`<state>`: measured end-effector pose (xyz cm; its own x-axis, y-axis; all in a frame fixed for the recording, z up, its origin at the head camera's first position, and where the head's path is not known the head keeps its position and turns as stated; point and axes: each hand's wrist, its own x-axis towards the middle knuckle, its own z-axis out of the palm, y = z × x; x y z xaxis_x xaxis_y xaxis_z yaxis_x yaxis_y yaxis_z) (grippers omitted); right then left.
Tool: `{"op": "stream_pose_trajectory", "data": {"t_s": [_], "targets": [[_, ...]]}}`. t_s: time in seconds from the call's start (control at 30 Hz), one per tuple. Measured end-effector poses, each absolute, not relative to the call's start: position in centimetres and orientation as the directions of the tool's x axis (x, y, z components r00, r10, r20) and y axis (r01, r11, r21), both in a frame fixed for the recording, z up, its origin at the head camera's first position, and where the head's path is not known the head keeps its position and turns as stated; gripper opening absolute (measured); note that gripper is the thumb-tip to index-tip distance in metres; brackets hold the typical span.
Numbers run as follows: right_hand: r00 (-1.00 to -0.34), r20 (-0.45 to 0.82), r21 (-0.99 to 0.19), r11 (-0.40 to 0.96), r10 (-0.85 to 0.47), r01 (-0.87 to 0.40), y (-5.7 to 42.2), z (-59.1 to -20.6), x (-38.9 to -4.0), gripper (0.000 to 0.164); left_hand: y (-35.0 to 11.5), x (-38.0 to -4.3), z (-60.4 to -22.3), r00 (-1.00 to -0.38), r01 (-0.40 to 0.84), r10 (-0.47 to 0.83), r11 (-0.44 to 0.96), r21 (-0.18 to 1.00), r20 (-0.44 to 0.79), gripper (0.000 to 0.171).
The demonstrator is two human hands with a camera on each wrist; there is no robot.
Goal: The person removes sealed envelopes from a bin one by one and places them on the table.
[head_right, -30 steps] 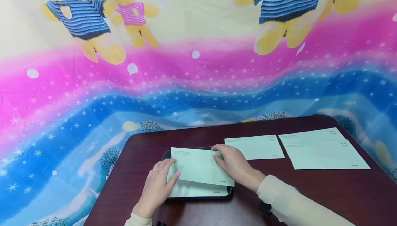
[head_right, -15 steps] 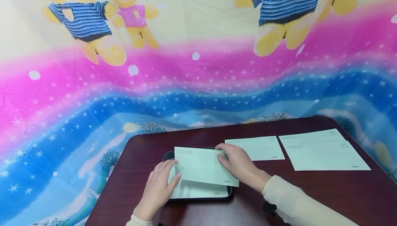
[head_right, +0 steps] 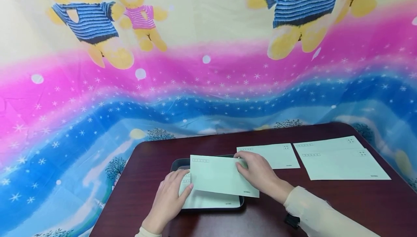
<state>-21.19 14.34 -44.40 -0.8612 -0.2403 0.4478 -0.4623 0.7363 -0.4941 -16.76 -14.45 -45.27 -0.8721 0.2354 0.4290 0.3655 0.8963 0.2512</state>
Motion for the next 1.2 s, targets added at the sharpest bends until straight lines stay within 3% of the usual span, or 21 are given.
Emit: {"op": "stream_pose_trajectory", "data": {"t_s": [1.2], "targets": [[-0.886, 0.430, -0.502, 0.771, -0.172, -0.393, 18.7, -44.9, -20.4, 0.018, -12.6, -16.0, -46.4, -0.879, 0.399, 0.295, 0.885, 0.239, 0.375, 0.043]]}}
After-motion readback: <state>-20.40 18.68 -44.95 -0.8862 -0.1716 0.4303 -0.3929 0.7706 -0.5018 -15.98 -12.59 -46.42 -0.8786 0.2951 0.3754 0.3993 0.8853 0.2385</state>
